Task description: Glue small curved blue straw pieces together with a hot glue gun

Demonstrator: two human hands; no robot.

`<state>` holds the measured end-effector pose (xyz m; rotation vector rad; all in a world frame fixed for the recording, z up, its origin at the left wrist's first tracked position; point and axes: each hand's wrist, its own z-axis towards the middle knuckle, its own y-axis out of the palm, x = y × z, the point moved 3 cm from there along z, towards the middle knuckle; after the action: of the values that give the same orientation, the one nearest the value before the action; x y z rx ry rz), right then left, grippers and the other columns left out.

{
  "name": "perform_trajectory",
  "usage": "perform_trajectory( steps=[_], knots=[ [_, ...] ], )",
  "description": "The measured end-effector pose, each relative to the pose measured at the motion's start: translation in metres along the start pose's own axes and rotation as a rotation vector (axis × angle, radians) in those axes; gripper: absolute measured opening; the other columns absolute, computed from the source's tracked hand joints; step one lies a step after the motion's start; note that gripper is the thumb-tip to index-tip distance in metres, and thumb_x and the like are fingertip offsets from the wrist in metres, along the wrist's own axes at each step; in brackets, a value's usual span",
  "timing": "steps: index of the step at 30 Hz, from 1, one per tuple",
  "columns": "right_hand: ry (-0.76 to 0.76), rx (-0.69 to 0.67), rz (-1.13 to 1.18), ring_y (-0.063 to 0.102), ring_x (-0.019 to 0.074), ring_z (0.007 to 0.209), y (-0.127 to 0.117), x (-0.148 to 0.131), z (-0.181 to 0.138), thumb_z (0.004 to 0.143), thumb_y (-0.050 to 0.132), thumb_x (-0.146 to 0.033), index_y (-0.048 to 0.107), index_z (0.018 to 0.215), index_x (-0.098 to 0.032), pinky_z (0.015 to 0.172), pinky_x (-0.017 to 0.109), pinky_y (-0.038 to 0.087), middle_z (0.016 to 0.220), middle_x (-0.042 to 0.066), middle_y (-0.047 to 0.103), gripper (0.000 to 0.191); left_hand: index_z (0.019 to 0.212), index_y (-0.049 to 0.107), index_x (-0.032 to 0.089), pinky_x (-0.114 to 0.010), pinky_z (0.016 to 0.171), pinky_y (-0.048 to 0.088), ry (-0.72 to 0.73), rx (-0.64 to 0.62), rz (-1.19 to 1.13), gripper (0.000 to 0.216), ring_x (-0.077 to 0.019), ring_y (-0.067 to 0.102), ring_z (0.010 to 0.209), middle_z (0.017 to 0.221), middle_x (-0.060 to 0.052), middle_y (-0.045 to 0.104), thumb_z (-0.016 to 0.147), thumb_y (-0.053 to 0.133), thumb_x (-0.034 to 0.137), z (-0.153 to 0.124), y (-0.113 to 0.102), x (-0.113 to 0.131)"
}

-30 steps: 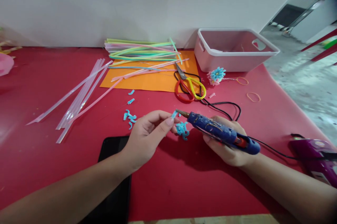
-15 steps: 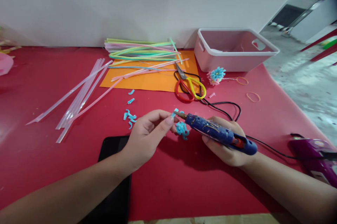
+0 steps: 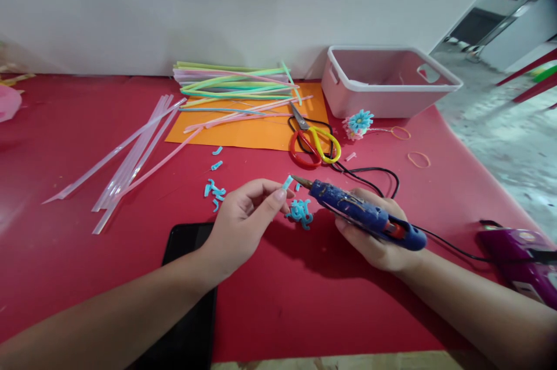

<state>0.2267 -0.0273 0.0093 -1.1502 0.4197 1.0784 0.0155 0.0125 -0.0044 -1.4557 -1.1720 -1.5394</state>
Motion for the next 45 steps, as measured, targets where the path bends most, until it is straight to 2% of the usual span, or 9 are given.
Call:
perform_trajectory(
  steps=[7, 14, 29, 38, 45],
  knots=[
    [0.014, -0.026, 0.065, 0.045, 0.0066, 0.041, 0.0012, 0.0024, -0.0017, 0.076, 0.061, -0.002, 0.054, 0.078, -0.022, 0.037, 0.019, 0.033, 0.057, -0.006, 0.057, 0.021, 0.083, 0.071, 0.019, -0.014, 0.065, 0.049, 0.010, -0.022, -0.041, 0.016, -0.0036, 0.055, 0.059, 0.070, 0.005, 0.068, 0.094, 0.065, 0.028, -0.0013, 0.0021, 0.0020],
    [0.026, -0.040, 0.067, 0.045, 0.0067, 0.042, 0.0024, 0.0029, -0.0013, 0.076, 0.060, -0.003, 0.055, 0.079, -0.022, 0.038, 0.019, 0.036, 0.057, -0.006, 0.057, 0.019, 0.081, 0.070, 0.019, -0.013, 0.068, 0.050, 0.015, -0.072, -0.036, 0.017, -0.0037, 0.060, 0.064, 0.071, 0.005, 0.070, 0.095, 0.065, 0.026, -0.0027, 0.0038, 0.0056],
    [0.009, -0.036, 0.034, 0.046, 0.0071, 0.042, 0.0007, 0.0026, -0.0011, 0.075, 0.061, -0.004, 0.056, 0.081, -0.021, 0.038, 0.020, 0.037, 0.058, -0.006, 0.058, 0.019, 0.080, 0.071, 0.018, -0.023, 0.072, 0.053, 0.010, -0.035, 0.009, 0.024, -0.0130, 0.067, 0.074, 0.076, -0.003, 0.073, 0.092, 0.067, 0.038, -0.0025, 0.0020, 0.0042],
    [0.006, -0.046, 0.022, 0.049, 0.0077, 0.043, 0.0000, 0.0014, -0.0030, 0.076, 0.061, -0.004, 0.056, 0.081, -0.022, 0.040, 0.019, 0.040, 0.058, -0.006, 0.060, 0.019, 0.084, 0.073, 0.018, -0.024, 0.072, 0.054, -0.010, -0.081, -0.082, 0.021, -0.0131, 0.067, 0.074, 0.076, -0.003, 0.073, 0.091, 0.068, 0.037, -0.0040, 0.0030, 0.0009],
    [0.001, 0.094, -0.038, 0.052, 0.0103, 0.043, -0.0021, 0.0027, -0.0069, 0.077, 0.061, -0.006, 0.055, 0.079, -0.023, 0.042, 0.022, 0.042, 0.055, -0.005, 0.056, 0.019, 0.082, 0.073, 0.019, -0.024, 0.075, 0.054, 0.003, -0.075, -0.081, 0.019, -0.0126, 0.067, 0.073, 0.073, -0.001, 0.071, 0.091, 0.069, 0.035, -0.0040, 0.0045, 0.0036]
  ],
)
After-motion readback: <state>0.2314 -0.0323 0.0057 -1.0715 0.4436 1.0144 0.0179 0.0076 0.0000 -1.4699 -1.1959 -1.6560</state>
